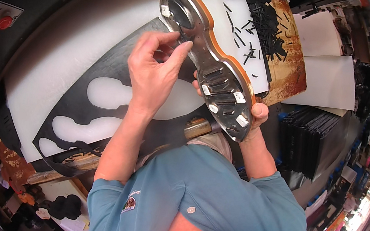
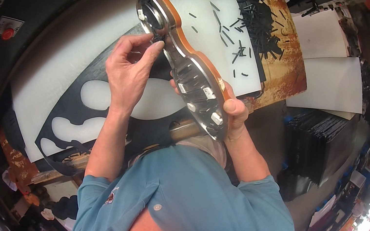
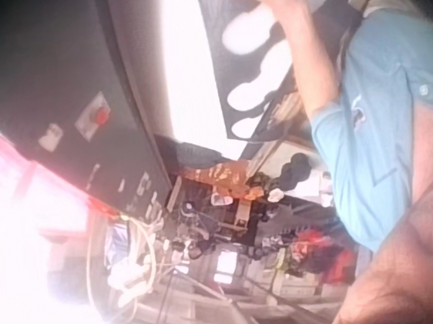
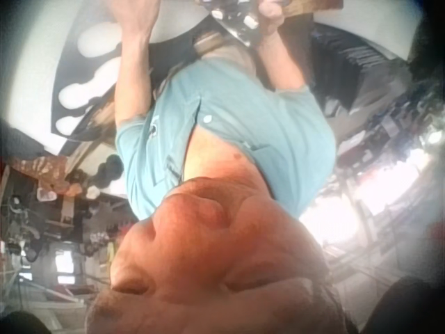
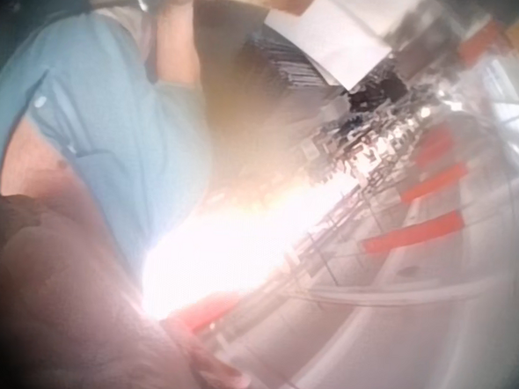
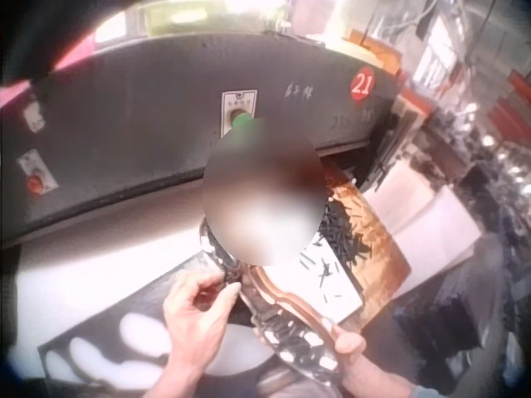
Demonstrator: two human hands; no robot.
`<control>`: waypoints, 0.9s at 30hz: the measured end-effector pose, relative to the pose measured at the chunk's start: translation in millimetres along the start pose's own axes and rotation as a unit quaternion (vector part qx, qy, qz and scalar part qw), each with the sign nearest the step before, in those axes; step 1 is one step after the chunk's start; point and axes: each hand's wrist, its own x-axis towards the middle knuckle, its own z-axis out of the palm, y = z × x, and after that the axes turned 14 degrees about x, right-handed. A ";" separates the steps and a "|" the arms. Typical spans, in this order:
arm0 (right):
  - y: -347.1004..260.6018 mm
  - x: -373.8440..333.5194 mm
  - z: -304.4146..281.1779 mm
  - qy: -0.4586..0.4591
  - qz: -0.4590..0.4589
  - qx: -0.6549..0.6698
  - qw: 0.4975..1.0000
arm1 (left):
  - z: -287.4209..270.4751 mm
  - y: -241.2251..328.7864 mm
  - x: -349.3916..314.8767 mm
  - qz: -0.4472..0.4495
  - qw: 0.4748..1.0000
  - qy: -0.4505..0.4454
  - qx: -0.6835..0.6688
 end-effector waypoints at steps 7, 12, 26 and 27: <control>-1.0 -0.6 -9.6 0.028 0.005 -0.153 0.988 | 4.6 0.9 4.1 -0.243 0.955 -0.085 -0.146; 1.8 -0.3 -17.9 0.034 -0.007 -0.192 0.981 | 5.0 -7.3 14.4 -0.358 0.852 -0.182 -0.337; 8.5 1.5 -23.3 0.068 -0.020 -0.004 0.997 | -13.0 28.3 91.2 -0.061 0.959 -0.056 -0.272; 10.4 1.5 -24.0 0.066 -0.028 0.025 0.997 | -0.8 35.0 93.8 -0.015 0.985 -0.042 -0.168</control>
